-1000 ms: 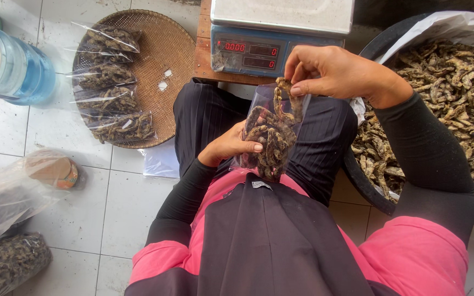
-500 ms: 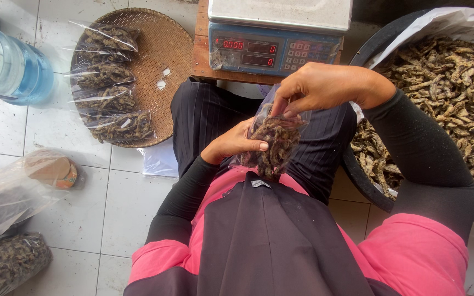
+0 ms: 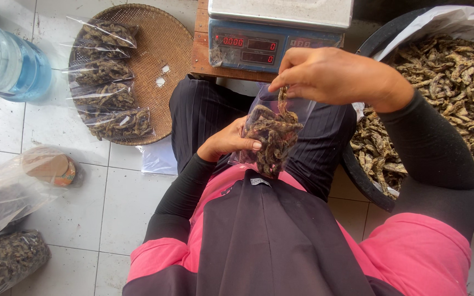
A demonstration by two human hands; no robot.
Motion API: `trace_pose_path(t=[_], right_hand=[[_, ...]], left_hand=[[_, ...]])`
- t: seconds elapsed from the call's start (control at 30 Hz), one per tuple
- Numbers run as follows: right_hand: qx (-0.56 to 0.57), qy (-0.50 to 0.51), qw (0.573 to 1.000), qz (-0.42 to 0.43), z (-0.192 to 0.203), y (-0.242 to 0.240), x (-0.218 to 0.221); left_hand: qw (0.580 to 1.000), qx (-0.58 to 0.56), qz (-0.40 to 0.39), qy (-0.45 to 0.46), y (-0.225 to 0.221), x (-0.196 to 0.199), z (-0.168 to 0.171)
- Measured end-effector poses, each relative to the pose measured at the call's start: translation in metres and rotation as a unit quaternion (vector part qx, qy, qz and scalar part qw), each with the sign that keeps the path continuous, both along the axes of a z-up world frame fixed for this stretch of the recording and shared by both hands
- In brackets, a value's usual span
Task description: The person sits on the floor and packs dried fish from a large basin into small plastic bags. They weigh the filled bags on a digital scale, adjust the contents to reach a target weight, and place the finished packages on a woven tray.
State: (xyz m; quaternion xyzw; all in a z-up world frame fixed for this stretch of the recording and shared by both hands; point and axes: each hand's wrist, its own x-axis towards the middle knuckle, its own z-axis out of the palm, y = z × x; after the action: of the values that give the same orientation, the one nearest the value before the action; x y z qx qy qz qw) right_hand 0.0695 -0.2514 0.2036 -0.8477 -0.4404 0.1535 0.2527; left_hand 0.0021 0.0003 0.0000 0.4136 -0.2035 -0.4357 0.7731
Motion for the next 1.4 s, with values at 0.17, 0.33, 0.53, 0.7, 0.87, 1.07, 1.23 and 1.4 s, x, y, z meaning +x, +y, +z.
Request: trace_pose_path(t=[0.17, 0.33, 0.53, 0.7, 0.87, 1.07, 1.23, 1.4], right_hand=[[-0.092, -0.149, 0.985, 0.007, -0.008, 0.007, -0.007], [-0.111, -0.075, 0.991, -0.022, 0.002, -0.005, -0.007], [-0.029, -0.045, 0.997, -0.05, 0.025, -0.022, -0.01], [-0.018, -0.059, 0.996, -0.07, 0.028, -0.032, -0.014], [0.064, -0.027, 0.991, -0.112, 0.031, -0.04, -0.013], [0.052, 0.059, 0.988, -0.131, 0.007, -0.025, -0.015], [0.045, 0.082, 0.991, -0.1, 0.0, -0.025, -0.014], [0.081, 0.103, 0.988, -0.08, -0.003, -0.027, -0.007]], left_hand=[[1.0, 0.017, -0.002, 0.015, -0.004, 0.002, 0.003], [1.0, 0.004, 0.003, 0.027, -0.001, -0.001, 0.004], [1.0, 0.0, -0.002, 0.004, -0.004, 0.0, 0.0], [1.0, -0.008, -0.002, -0.005, -0.002, 0.0, -0.006], [1.0, -0.019, 0.0, 0.014, -0.002, -0.001, -0.007], [0.999, -0.015, 0.019, -0.028, -0.001, -0.002, 0.002], [1.0, -0.019, 0.014, -0.016, 0.006, -0.003, 0.005], [0.999, -0.026, 0.007, -0.028, 0.003, 0.0, 0.003]])
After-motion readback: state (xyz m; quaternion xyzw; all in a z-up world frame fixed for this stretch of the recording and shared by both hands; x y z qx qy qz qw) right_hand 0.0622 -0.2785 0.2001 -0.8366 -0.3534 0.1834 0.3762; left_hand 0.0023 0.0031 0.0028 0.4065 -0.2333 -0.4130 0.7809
